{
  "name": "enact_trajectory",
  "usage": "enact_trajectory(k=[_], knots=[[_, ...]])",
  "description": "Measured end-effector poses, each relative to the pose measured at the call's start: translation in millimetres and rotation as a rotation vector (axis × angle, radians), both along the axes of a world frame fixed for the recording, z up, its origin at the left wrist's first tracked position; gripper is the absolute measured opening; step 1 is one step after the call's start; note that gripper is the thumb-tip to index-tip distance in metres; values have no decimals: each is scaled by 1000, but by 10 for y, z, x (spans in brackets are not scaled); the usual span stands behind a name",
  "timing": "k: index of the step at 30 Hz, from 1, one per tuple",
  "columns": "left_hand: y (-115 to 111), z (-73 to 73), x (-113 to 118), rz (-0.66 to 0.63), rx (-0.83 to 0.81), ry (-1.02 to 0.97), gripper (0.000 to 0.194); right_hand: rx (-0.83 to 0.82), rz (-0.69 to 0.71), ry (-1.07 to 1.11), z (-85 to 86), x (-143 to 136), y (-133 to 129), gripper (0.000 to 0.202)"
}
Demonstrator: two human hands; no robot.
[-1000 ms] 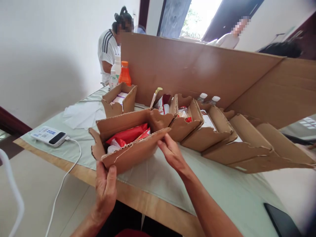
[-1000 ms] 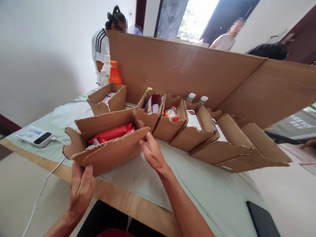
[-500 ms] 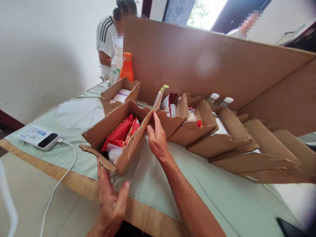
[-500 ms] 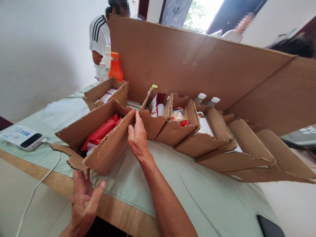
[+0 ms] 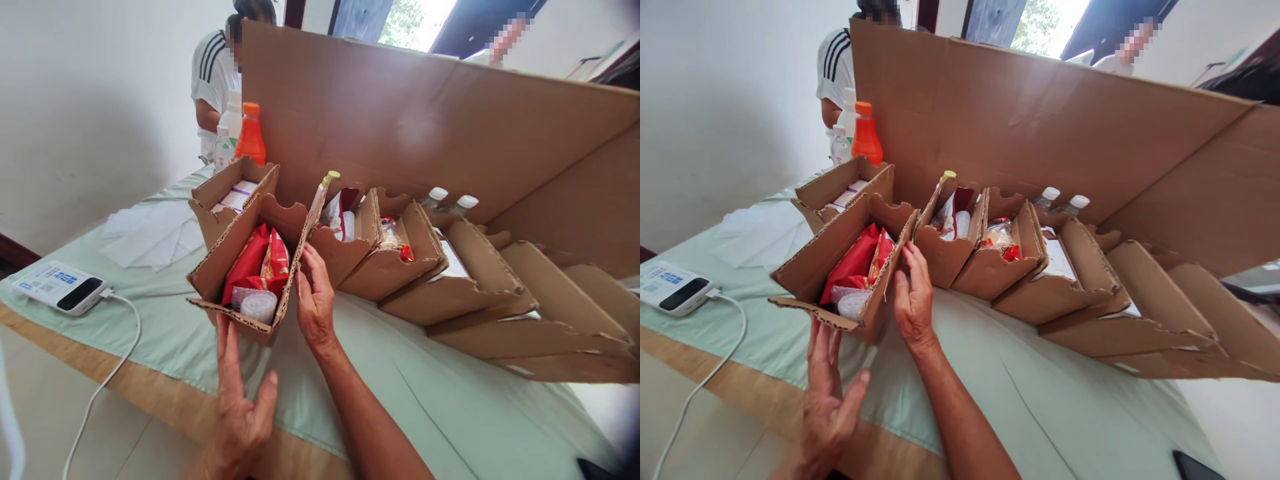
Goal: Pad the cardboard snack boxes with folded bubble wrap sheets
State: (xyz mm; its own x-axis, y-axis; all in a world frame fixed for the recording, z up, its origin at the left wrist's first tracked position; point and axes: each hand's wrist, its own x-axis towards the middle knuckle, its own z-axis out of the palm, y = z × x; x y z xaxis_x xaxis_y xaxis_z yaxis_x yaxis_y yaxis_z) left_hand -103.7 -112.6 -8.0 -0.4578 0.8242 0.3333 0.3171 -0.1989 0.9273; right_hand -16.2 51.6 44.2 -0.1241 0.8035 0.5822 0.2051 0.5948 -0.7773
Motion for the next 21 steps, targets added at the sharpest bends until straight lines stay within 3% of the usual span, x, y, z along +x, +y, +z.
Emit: enact_trajectory(k=[3,7,10,13,17,21], knots=[[299,117,-91,-3,20,79,88,-129,-82,8,-301,63,-71,35],[816,233,-111,-62,-19,87,87,-228,-65,-35,-672,145,-98,29],[1199,247,-86,-168,-148,47,83,-245,-42,-39,-751,161,-87,28],[1436,193,-105,-257,-247,54,72,-265,-40,-35,-729,163,-73,26],[1332,114,-167,-317,-303,87,53,-287,-29,-32,-723,172,-58,23],[841,157,-201,-346,-301,109,43,-299,-24,-35,-758,178,-28,20]])
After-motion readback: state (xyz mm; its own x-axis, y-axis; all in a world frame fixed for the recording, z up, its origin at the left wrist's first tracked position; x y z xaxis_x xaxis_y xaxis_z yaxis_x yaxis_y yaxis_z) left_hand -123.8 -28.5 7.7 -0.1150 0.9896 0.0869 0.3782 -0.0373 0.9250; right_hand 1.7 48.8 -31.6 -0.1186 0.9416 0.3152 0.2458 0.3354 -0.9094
